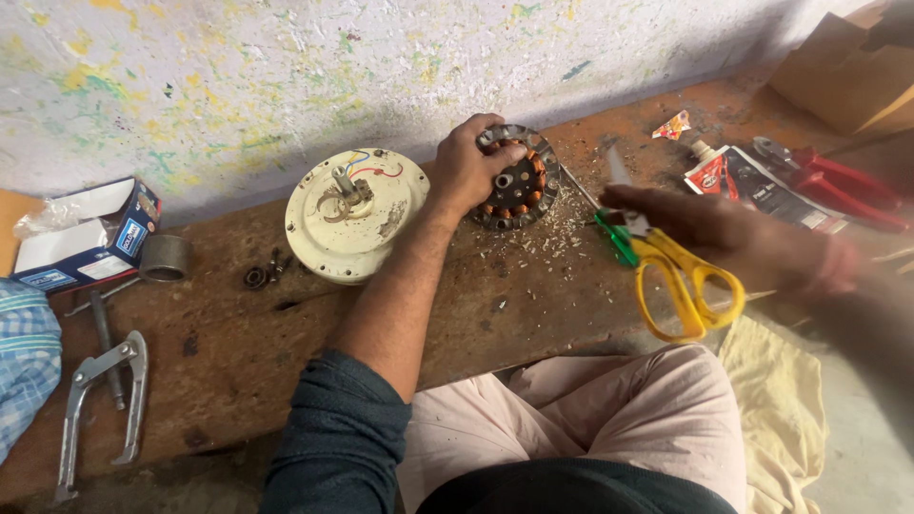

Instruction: The person removes copper windings from a motor stator using pliers, scissors, and a screwdriver. They pull and cut the wires from the stator slots, leaving copper debris on the workbench.

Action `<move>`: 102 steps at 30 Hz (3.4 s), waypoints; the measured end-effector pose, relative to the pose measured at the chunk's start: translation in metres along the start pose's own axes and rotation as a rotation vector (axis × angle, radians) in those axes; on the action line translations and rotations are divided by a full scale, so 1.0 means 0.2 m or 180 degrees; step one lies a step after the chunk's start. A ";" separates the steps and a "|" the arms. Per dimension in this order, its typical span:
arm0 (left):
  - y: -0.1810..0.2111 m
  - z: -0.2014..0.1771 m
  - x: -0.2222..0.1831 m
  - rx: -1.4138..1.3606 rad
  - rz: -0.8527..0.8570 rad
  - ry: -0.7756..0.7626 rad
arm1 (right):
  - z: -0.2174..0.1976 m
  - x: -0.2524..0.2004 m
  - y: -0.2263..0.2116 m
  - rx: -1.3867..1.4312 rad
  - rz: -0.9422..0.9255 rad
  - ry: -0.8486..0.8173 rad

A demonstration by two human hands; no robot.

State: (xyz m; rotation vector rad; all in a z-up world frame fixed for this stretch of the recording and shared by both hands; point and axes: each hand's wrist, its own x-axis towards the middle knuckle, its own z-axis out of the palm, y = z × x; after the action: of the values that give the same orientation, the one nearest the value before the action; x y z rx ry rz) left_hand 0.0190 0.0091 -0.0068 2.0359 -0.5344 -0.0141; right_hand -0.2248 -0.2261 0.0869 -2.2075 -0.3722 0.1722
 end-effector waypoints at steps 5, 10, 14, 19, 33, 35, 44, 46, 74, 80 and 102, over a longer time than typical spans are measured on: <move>0.07 0.02 -0.08 -0.0395 -0.0722 0.0356 | -0.16 -0.08 -0.02 0.0961 0.0326 0.0138; 0.08 0.01 -0.12 -0.0440 -0.1048 0.0555 | -0.12 -0.03 -0.05 0.0598 0.1059 0.0797; 0.04 0.03 -0.10 0.0461 0.0397 0.0986 | -0.07 0.07 -0.10 -0.0546 0.1217 0.0805; 0.01 0.01 -0.04 0.0017 0.0447 0.0511 | -0.08 0.19 -0.13 -0.2011 0.1218 0.0262; 0.08 -0.01 -0.06 0.0298 0.0342 0.0510 | -0.06 0.53 -0.10 -0.2614 0.0921 0.0241; 0.09 -0.01 -0.07 0.0192 0.0428 0.0537 | -0.05 0.56 -0.09 -0.2788 0.0819 0.0216; 0.14 -0.01 -0.08 0.0195 0.0401 0.0475 | -0.08 0.64 -0.05 -0.3135 0.0671 -0.0204; 0.14 0.00 -0.08 0.0223 0.0439 0.0500 | -0.08 0.65 -0.07 -0.3267 0.0684 -0.0283; 0.16 0.00 -0.16 0.0109 0.1076 0.0844 | -0.07 0.58 -0.04 -0.3529 0.0521 0.0371; 0.18 0.01 -0.17 0.0059 0.1440 0.0948 | -0.08 0.58 -0.17 -0.4037 0.0758 -0.0039; 0.13 0.02 -0.24 0.0096 0.2211 0.0784 | 0.18 0.40 0.16 -0.1028 0.0458 0.2103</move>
State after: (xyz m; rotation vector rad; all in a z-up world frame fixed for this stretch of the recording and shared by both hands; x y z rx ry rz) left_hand -0.0339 0.0126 0.0030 1.7502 -1.0534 0.6522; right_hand -0.1523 -0.1928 0.0398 -2.4492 0.1378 -0.5679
